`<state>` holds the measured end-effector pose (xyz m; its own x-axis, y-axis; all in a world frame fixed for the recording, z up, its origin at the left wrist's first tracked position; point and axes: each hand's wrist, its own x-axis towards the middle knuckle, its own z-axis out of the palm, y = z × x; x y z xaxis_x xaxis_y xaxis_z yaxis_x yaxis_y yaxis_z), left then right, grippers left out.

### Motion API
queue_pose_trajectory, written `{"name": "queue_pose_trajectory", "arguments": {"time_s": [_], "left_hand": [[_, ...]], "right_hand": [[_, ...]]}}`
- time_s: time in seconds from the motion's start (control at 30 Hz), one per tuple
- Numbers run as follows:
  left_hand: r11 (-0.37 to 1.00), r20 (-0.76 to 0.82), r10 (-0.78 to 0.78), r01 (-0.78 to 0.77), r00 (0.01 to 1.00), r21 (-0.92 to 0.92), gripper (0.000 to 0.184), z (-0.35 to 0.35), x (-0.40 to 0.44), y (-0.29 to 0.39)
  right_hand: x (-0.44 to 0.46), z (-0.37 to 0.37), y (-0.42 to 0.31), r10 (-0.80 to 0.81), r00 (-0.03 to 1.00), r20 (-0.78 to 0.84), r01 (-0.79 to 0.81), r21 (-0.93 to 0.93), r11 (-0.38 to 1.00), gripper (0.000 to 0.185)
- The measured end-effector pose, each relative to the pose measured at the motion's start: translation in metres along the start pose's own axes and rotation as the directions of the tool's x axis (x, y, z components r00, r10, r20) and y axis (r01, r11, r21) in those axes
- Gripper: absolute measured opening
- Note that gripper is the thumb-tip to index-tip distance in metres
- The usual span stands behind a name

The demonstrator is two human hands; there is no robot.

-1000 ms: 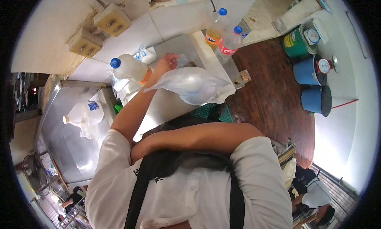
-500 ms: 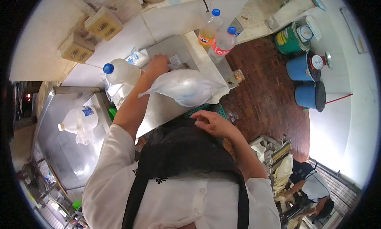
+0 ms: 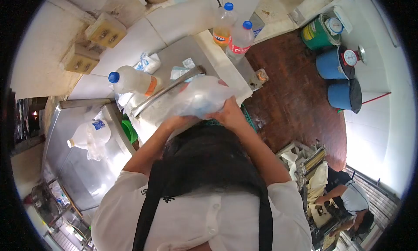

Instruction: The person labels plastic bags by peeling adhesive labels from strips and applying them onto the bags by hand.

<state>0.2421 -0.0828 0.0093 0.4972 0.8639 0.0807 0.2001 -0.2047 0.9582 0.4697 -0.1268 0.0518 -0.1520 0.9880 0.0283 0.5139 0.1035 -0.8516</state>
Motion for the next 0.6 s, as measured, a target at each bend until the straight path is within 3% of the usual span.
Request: {"name": "queue_pose_trajectory", "arguments": {"time_s": [0.07,0.17,0.23,0.3,0.37,0.47,0.57,0.6], "left_hand": [[0.993,-0.001,0.060,-0.060,0.998,0.106,0.088,-0.007,-0.001,0.036],[0.951,0.037,-0.231,0.233,0.972,-0.204,0.055,-0.036,-0.002,0.020],[0.951,-0.128,-0.310,0.306,0.942,-0.054,0.038,-0.053,0.020,-0.049],[0.978,-0.345,-0.128,0.175,0.930,0.109,0.029,-0.057,0.060,-0.042],[0.909,-0.333,-0.054,0.185,0.941,0.374,0.031,-0.058,0.091,-0.046],[0.718,-0.137,0.062,0.052,0.989,0.694,0.036,-0.059,0.137,-0.092],[0.566,-0.155,-0.369,0.354,0.916,0.744,0.040,-0.051,0.164,-0.081],[0.508,-0.105,-0.433,0.339,0.895,0.792,0.041,-0.052,0.173,-0.086]], "right_hand": [[0.002,-0.002,0.010,0.054,0.994,0.093,-0.070,0.180,0.981,0.114],[-0.002,-0.003,0.023,0.154,0.973,0.169,-0.207,0.360,0.910,0.114],[0.000,-0.006,0.020,0.139,0.980,0.143,-0.176,0.288,0.941,0.113],[-0.002,-0.007,0.019,0.141,0.982,0.124,-0.168,0.253,0.953,0.112],[-0.006,-0.009,0.021,0.165,0.980,0.110,-0.188,0.252,0.949,0.111],[-0.012,-0.024,0.000,0.159,0.978,0.132,-0.177,0.142,0.974,0.116],[-0.033,-0.013,0.015,0.328,0.941,0.084,-0.331,0.027,0.943,0.118],[-0.037,-0.008,0.016,0.313,0.948,0.065,-0.315,0.023,0.949,0.119]]}}
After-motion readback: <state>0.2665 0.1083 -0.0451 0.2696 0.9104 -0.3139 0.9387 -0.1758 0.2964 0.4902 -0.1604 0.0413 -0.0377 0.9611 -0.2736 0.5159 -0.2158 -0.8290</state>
